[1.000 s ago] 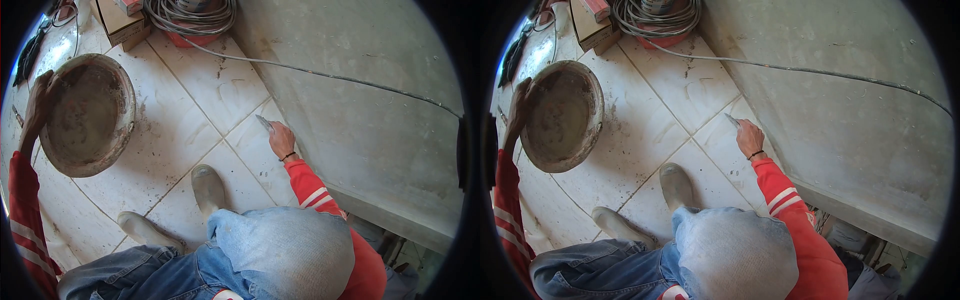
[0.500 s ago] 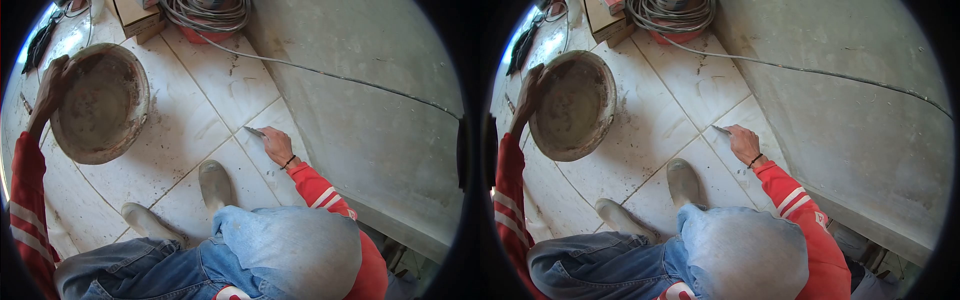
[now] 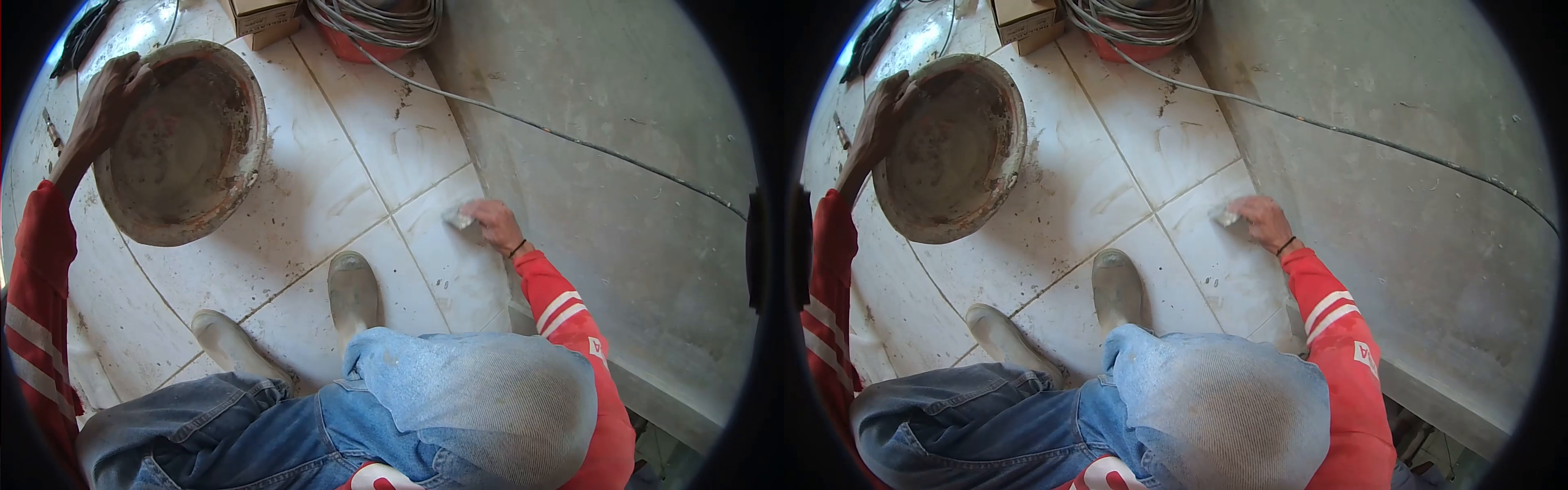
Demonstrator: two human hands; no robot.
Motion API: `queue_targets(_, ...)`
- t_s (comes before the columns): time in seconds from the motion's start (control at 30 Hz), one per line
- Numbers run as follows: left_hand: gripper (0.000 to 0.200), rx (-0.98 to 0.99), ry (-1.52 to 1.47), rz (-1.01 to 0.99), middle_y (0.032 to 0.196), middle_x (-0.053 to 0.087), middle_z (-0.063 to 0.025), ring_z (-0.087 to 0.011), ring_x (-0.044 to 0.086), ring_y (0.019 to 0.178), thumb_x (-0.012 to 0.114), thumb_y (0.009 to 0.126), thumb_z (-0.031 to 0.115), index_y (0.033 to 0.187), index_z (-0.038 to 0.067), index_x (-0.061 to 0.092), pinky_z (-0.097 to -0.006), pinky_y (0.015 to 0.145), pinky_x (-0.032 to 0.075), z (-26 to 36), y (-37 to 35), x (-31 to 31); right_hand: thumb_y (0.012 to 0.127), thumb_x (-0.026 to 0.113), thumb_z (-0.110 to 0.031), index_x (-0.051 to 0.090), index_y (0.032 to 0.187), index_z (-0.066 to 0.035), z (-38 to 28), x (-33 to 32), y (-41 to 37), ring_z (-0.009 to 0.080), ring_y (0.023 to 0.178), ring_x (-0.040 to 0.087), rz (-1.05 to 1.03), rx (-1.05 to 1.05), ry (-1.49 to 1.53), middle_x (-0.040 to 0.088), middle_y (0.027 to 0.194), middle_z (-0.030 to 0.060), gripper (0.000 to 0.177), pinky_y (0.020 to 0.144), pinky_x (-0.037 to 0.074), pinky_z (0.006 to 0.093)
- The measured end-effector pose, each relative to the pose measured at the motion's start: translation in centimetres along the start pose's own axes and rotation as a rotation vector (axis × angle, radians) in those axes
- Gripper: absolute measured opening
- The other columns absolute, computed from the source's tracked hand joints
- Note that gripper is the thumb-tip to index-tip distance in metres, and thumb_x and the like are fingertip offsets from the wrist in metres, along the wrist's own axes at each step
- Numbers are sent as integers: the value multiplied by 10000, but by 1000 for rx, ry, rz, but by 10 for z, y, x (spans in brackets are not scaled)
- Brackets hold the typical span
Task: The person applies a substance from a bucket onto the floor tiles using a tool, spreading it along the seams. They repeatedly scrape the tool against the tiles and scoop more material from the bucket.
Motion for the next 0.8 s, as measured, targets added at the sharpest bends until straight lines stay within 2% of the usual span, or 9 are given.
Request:
queue_targets(0.07, 628, -1, -14, 1, 1340, 631, -256, -381, 597, 1266, 543, 1034, 460, 1390, -55, 584, -432, 1093, 434, 2, 3, -2, 762, 506, 87, 744, 1164, -118, 4, -8, 20, 343, 1117, 682, 112, -11, 4, 736, 1191, 123, 511, 982, 532, 437)
queue_targets(0.13, 658, -89, -22, -139, 1456, 555, -260, -368, 504, 1390, 530, 1043, 480, 1465, -25, 534, -433, 1175, 362, -6, 7, 0, 761, 505, 90, 748, 1157, -115, 14, -13, 50, 347, 1118, 680, 320, 19, -51, 738, 1182, 125, 508, 990, 529, 443)
queue_targets(0.2, 672, -67, -9, -130, 1451, 559, -269, -366, 517, 1379, 531, 1040, 485, 1467, -34, 529, -428, 1169, 372, -5, 8, 3, 758, 505, 91, 751, 1157, -115, 29, -3, 67, 348, 1126, 679, 305, 17, -48, 741, 1179, 125, 512, 999, 527, 442)
queue_targets(0.3, 599, 13, -110, -33, 1271, 644, -286, -393, 623, 1199, 526, 1041, 461, 1322, -61, 613, -447, 1027, 458, -9, 5, 3, 757, 506, 95, 754, 1159, -115, 32, 17, 44, 350, 1142, 675, 248, -44, -35, 745, 1172, 123, 517, 1016, 521, 441)
queue_targets(0.5, 617, 29, -30, 80, 1259, 651, -280, -393, 632, 1193, 521, 1040, 478, 1334, -56, 612, -442, 1036, 457, -11, -9, 2, 755, 515, 98, 737, 1205, -113, 28, 11, -6, 348, 1204, 659, -29, -100, -28, 730, 1231, 128, 544, 1062, 502, 432)
queue_targets(0.57, 622, 57, -7, 106, 1256, 652, -280, -393, 635, 1189, 518, 1041, 485, 1345, -50, 607, -443, 1037, 458, -15, -5, 4, 748, 521, 102, 734, 1209, -112, 26, 4, 25, 349, 1201, 660, 71, -64, 1, 729, 1232, 127, 551, 1060, 501, 435)
queue_targets(0.63, 683, -6, -16, -105, 1382, 611, -258, -365, 577, 1304, 532, 1040, 516, 1429, -45, 546, -424, 1105, 425, -21, 6, 4, 740, 526, 106, 731, 1213, -110, 13, -1, 60, 350, 1197, 660, 168, -13, 37, 729, 1232, 126, 559, 1058, 501, 438)
queue_targets(0.73, 679, -30, -121, -248, 1367, 619, -260, -360, 588, 1291, 524, 1041, 517, 1430, -39, 548, -423, 1102, 427, -30, 14, 10, 733, 536, 110, 729, 1222, -117, -9, 4, 72, 361, 1207, 651, 176, -42, 42, 724, 1250, 120, 572, 1056, 501, 442)
queue_targets(0.8, 671, -57, -1, -82, 1371, 618, -251, -354, 584, 1296, 515, 1043, 514, 1428, -35, 549, -425, 1107, 424, -37, 4, 8, 766, 552, 74, 734, 1203, -125, -24, 16, 49, 361, 1166, 661, 133, -145, -70, 729, 1215, 128, 513, 1026, 511, 456)
Point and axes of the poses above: each hand's wrist, its own y-axis towards the middle knuckle, its own x-axis out of the palm, z = x × y, the point moved 4 cm from there along y, towards the middle knuckle
